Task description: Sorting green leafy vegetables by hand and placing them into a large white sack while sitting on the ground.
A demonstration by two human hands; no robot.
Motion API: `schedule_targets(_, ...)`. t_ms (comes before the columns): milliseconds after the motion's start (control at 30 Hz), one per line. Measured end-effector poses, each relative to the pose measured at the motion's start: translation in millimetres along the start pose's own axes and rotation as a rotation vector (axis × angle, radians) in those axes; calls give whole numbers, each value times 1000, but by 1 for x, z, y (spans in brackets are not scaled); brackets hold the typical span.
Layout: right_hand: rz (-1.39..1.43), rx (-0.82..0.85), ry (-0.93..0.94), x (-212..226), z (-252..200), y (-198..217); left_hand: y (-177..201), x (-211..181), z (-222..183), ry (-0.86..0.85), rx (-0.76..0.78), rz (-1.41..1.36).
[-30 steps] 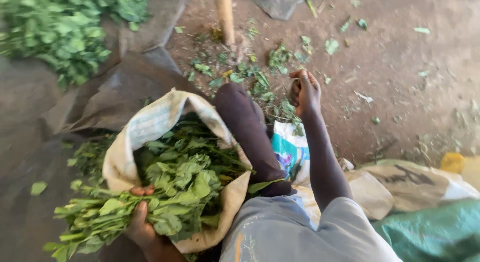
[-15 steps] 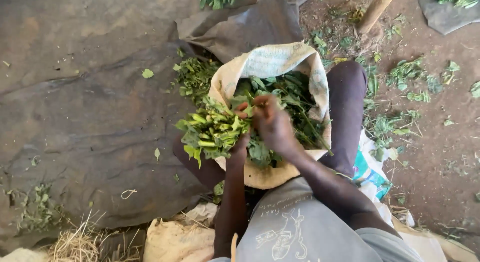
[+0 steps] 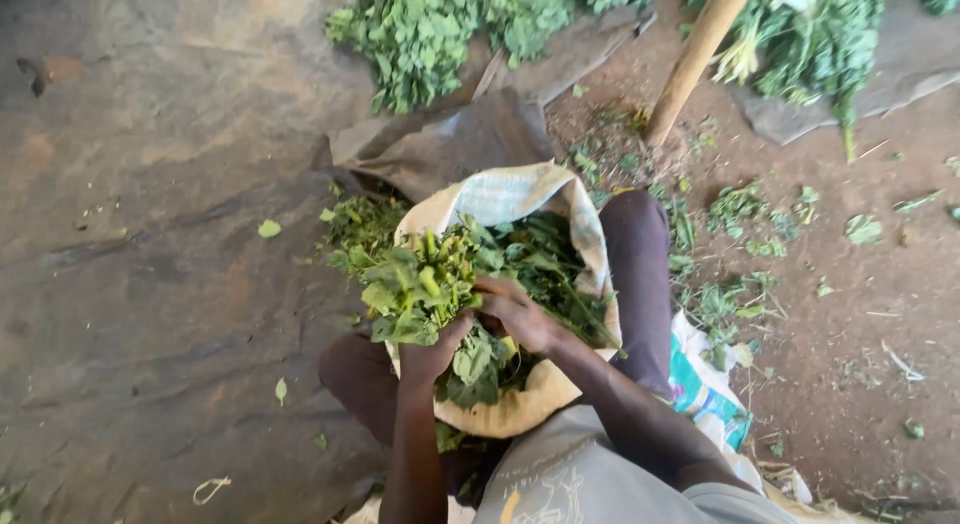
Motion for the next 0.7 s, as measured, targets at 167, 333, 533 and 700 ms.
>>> schedule_targets(167,118,-31,-58,-75,-9,30,-47,-89,51,123,173,208)
schedule_targets(333,464,-418,-231,-94,16,45,-108,-20,79,177,403,741)
schedule_targets(533,620,-580,-364,-139,-7,68,-122,79,59,-101,337,933)
schedule_targets(700,455,-464,-429,-146,-1,73,-98,79,44,-60,384,1063)
Point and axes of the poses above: each hand's wrist, its own z-axis towards the middle knuckle, its own y-axis out of the back of the hand, x = y × z, the point moved 2 cm from there along z, towards the middle knuckle, and after that the axes turned 4 degrees about x, right-handed, at the moved point
